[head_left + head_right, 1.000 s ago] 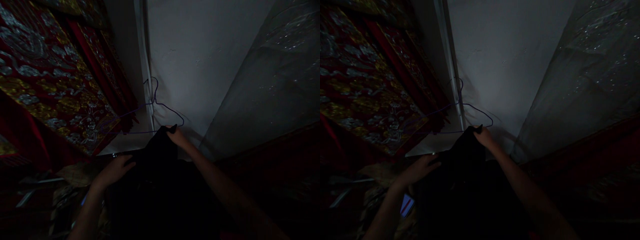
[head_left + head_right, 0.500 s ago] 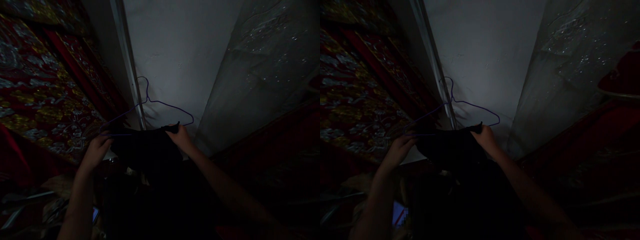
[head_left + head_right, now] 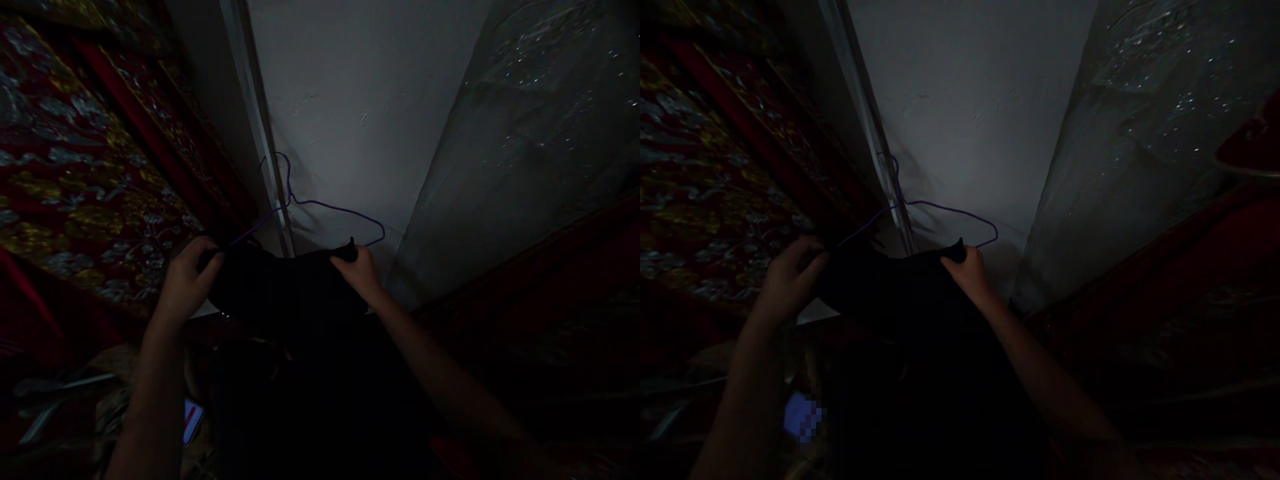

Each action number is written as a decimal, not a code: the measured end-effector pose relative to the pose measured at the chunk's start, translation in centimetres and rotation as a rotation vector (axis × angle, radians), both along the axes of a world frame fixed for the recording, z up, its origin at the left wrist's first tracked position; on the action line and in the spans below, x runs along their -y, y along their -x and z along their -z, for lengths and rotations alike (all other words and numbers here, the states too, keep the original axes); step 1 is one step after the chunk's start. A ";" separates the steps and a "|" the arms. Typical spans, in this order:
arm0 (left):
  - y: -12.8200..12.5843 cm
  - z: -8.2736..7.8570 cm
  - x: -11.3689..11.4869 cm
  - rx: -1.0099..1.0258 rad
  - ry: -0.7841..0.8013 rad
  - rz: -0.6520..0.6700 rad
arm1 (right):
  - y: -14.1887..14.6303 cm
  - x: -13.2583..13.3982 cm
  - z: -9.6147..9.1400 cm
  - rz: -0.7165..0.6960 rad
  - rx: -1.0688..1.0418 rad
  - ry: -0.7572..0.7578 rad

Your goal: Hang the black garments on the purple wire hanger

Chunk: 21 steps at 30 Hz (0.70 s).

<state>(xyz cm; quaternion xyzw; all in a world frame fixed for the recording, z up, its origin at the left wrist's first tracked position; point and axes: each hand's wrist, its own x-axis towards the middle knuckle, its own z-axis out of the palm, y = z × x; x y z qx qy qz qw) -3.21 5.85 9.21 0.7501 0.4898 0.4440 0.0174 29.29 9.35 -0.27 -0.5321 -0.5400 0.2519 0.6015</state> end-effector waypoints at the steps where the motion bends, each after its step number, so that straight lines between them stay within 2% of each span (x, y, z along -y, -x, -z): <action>1: -0.5 -0.2 -0.7 0.009 0.019 0.029 | 0.2 0.4 0.2 -0.036 -0.025 -0.002; 3: -1.4 -0.6 -2.0 0.048 0.041 0.068 | 0.4 1.5 0.4 -0.129 -0.035 -0.027; 6: -1.9 -1.2 -3.2 0.052 0.035 0.112 | -0.4 3.1 -0.2 -0.262 0.061 -0.085; 7: -1.8 -1.4 -3.5 0.033 0.045 0.118 | -1.0 3.5 -0.6 -0.257 0.105 -0.108; 9: -1.4 -1.6 -3.8 0.014 0.068 0.133 | -2.6 3.9 -1.5 -0.157 0.170 -0.186; 12: -1.1 -1.6 -4.1 -0.006 0.075 0.174 | -5.5 3.3 -2.6 -0.015 0.162 -0.235; 14: -1.2 -1.6 -4.0 -0.037 0.027 0.176 | -7.4 2.4 -3.3 -0.021 0.125 -0.110; 16: -1.3 -1.6 -3.8 -0.084 -0.033 0.128 | -9.0 1.7 -4.2 -0.092 0.117 0.052; 19: -0.9 -1.6 -3.5 -0.144 -0.081 0.018 | -10.7 1.6 -6.1 -0.305 0.154 0.223; 21: -0.4 -1.4 -3.5 -0.124 -0.059 -0.030 | -11.2 2.0 -7.4 -0.429 0.146 0.331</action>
